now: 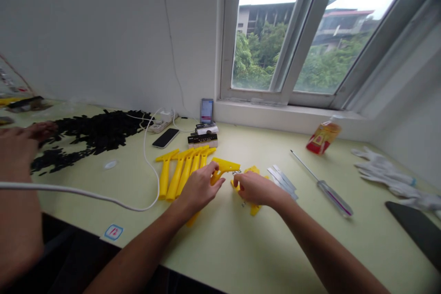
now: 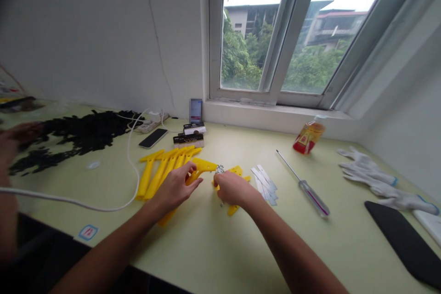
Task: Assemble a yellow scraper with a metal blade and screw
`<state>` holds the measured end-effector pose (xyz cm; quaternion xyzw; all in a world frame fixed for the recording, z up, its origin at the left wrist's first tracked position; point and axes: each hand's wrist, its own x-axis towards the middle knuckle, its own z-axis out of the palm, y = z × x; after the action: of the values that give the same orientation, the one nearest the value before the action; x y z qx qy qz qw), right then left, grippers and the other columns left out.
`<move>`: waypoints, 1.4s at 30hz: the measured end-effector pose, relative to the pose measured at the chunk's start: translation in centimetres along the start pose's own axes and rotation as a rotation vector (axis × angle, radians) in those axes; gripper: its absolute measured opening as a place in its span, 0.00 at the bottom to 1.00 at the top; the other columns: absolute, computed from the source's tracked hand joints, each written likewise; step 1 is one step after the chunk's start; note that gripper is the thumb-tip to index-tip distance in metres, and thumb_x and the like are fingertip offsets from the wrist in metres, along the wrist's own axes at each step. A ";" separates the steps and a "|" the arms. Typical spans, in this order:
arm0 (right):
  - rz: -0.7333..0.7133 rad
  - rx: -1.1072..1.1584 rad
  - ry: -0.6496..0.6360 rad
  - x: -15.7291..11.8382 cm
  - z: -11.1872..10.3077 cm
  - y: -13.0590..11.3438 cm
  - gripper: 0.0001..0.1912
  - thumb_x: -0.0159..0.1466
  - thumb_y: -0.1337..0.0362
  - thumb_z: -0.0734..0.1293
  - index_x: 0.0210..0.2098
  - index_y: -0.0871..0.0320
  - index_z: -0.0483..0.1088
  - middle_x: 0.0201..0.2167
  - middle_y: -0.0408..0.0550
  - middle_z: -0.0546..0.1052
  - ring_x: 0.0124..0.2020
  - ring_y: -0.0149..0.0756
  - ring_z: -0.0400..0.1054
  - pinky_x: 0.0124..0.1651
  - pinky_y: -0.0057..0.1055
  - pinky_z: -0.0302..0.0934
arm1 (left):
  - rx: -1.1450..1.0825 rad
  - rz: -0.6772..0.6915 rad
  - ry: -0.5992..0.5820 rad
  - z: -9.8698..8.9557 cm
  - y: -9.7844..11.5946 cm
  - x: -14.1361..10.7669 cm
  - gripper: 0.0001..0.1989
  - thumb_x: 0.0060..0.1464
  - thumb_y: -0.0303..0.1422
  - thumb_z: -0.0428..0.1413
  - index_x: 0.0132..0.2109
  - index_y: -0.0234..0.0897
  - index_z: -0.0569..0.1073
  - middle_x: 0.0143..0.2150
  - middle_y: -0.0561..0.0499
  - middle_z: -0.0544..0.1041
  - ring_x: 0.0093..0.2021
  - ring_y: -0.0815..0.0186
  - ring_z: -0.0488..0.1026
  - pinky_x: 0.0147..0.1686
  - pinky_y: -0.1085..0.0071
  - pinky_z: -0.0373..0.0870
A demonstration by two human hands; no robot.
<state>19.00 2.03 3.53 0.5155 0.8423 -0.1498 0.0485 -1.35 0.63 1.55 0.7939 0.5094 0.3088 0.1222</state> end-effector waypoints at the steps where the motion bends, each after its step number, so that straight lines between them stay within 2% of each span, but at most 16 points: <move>1: -0.003 0.003 -0.003 0.0 0.1 0.0 0.16 0.59 0.71 0.61 0.44 0.55 0.75 0.39 0.52 0.80 0.38 0.40 0.73 0.34 0.29 0.58 | 0.000 0.003 0.001 0.1 0.0 0.0 0.08 0.59 0.38 0.57 0.42 0.41 0.67 0.35 0.52 0.76 0.36 0.60 0.76 0.36 0.67 0.69; 4: -0.012 0.013 -0.005 0.0 -0.2 0.2 0.17 0.59 0.71 0.61 0.46 0.55 0.73 0.37 0.52 0.79 0.38 0.39 0.72 0.32 0.28 0.56 | -0.007 0.005 0.000 0.2 -0.1 -0.1 0.09 0.59 0.38 0.57 0.43 0.41 0.67 0.35 0.53 0.76 0.36 0.60 0.76 0.36 0.66 0.69; 8: -0.023 0.123 0.016 -0.5 -1.9 1.9 0.18 0.60 0.69 0.61 0.49 0.54 0.70 0.33 0.47 0.78 0.31 0.34 0.70 0.29 0.26 0.55 | -0.023 0.001 0.016 0.2 -0.1 -0.1 0.09 0.59 0.38 0.58 0.43 0.41 0.67 0.35 0.53 0.75 0.35 0.61 0.75 0.36 0.66 0.70; 11: 0.043 0.200 0.065 -1.0 -3.4 4.2 0.16 0.60 0.68 0.61 0.47 0.54 0.68 0.33 0.45 0.78 0.31 0.33 0.69 0.30 0.26 0.55 | -0.019 0.009 0.019 0.2 -0.1 -0.1 0.09 0.58 0.37 0.58 0.43 0.41 0.67 0.35 0.53 0.75 0.35 0.61 0.75 0.36 0.67 0.70; 14: 0.161 0.195 0.046 -0.9 -3.8 6.2 0.16 0.59 0.68 0.62 0.48 0.54 0.68 0.37 0.48 0.78 0.35 0.35 0.70 0.32 0.27 0.58 | -0.014 0.010 0.010 0.2 -0.1 -0.1 0.09 0.58 0.37 0.59 0.42 0.41 0.67 0.34 0.53 0.75 0.34 0.61 0.75 0.35 0.67 0.69; 17: 0.243 0.181 0.000 -0.1 -2.7 7.2 0.18 0.58 0.69 0.63 0.48 0.55 0.69 0.41 0.50 0.78 0.37 0.37 0.71 0.34 0.29 0.59 | -0.010 0.011 0.009 0.3 -0.1 -0.1 0.09 0.58 0.36 0.59 0.42 0.41 0.67 0.34 0.53 0.75 0.34 0.62 0.75 0.35 0.67 0.69; 21: 0.286 0.183 0.009 1.4 -0.9 7.2 0.18 0.57 0.69 0.64 0.47 0.55 0.70 0.44 0.53 0.77 0.40 0.41 0.71 0.36 0.31 0.61 | -0.008 0.014 0.013 0.2 0.0 -0.1 0.09 0.58 0.36 0.59 0.42 0.40 0.67 0.34 0.53 0.75 0.34 0.62 0.75 0.35 0.67 0.69; 24: 0.298 0.200 0.038 1.9 -0.9 7.0 0.15 0.59 0.66 0.63 0.46 0.56 0.70 0.45 0.54 0.77 0.41 0.41 0.72 0.36 0.32 0.62 | -0.001 0.024 0.007 0.3 -0.1 -0.1 0.09 0.58 0.36 0.59 0.42 0.40 0.67 0.35 0.53 0.75 0.34 0.62 0.75 0.35 0.67 0.69; 28: 0.231 0.218 0.085 -0.1 -1.6 6.6 0.14 0.64 0.59 0.60 0.48 0.54 0.68 0.43 0.50 0.78 0.40 0.39 0.72 0.38 0.33 0.64 | 0.009 0.026 0.011 0.4 -0.2 0.0 0.09 0.58 0.37 0.58 0.42 0.41 0.66 0.35 0.53 0.75 0.33 0.63 0.75 0.33 0.68 0.68; 30: 0.137 0.179 0.152 -2.0 -1.1 6.1 0.16 0.64 0.57 0.60 0.50 0.53 0.68 0.44 0.50 0.77 0.44 0.41 0.72 0.44 0.36 0.65 | 0.005 0.028 0.009 0.4 -0.2 0.0 0.09 0.59 0.37 0.58 0.42 0.41 0.66 0.35 0.53 0.75 0.33 0.63 0.74 0.33 0.68 0.68; 32: 0.041 0.105 0.245 -3.9 0.3 5.7 0.22 0.63 0.53 0.63 0.55 0.52 0.66 0.56 0.55 0.72 0.57 0.47 0.66 0.58 0.44 0.60 | 0.000 0.029 0.004 0.4 -0.2 -0.1 0.10 0.59 0.38 0.58 0.42 0.41 0.66 0.36 0.53 0.75 0.33 0.63 0.75 0.33 0.68 0.68; 34: 0.066 0.037 0.252 -5.2 2.2 5.6 0.33 0.61 0.49 0.65 0.63 0.51 0.60 0.69 0.57 0.58 0.69 0.55 0.51 0.65 0.54 0.51 | -0.003 0.028 0.000 0.3 -0.2 -0.1 0.10 0.59 0.38 0.58 0.43 0.40 0.66 0.36 0.52 0.75 0.34 0.62 0.75 0.34 0.67 0.69; 35: 0.083 0.021 0.223 -5.5 3.1 5.6 0.36 0.62 0.48 0.65 0.66 0.49 0.56 0.71 0.55 0.52 0.71 0.55 0.44 0.67 0.56 0.47 | -0.005 0.025 -0.001 0.3 -0.2 -0.2 0.10 0.59 0.38 0.58 0.43 0.40 0.66 0.35 0.52 0.75 0.34 0.61 0.75 0.34 0.67 0.69; 37: 0.132 -0.004 0.183 -5.5 4.4 6.1 0.38 0.63 0.47 0.64 0.69 0.48 0.51 0.73 0.54 0.46 0.73 0.54 0.36 0.68 0.58 0.43 | -0.006 0.019 -0.004 0.3 -0.1 -0.2 0.10 0.59 0.38 0.58 0.43 0.40 0.66 0.36 0.52 0.75 0.35 0.61 0.75 0.35 0.67 0.69; 39: 0.156 -0.022 0.189 -5.0 4.9 6.8 0.37 0.64 0.46 0.62 0.69 0.49 0.52 0.74 0.54 0.46 0.73 0.53 0.35 0.68 0.56 0.42 | -0.008 0.012 -0.011 0.2 -0.1 -0.2 0.10 0.59 0.38 0.58 0.43 0.41 0.66 0.37 0.51 0.76 0.35 0.61 0.75 0.36 0.66 0.70; 42: 0.148 -0.032 0.215 -4.0 4.7 8.0 0.34 0.65 0.46 0.61 0.68 0.49 0.55 0.73 0.56 0.49 0.73 0.54 0.38 0.67 0.56 0.45 | -0.011 0.004 -0.019 0.2 0.0 -0.2 0.10 0.59 0.37 0.58 0.43 0.41 0.66 0.38 0.51 0.76 0.36 0.61 0.76 0.37 0.66 0.70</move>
<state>27.59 0.58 -1.63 0.5886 0.8045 -0.0761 -0.0228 -1.27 0.52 1.30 0.7972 0.5048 0.3042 0.1308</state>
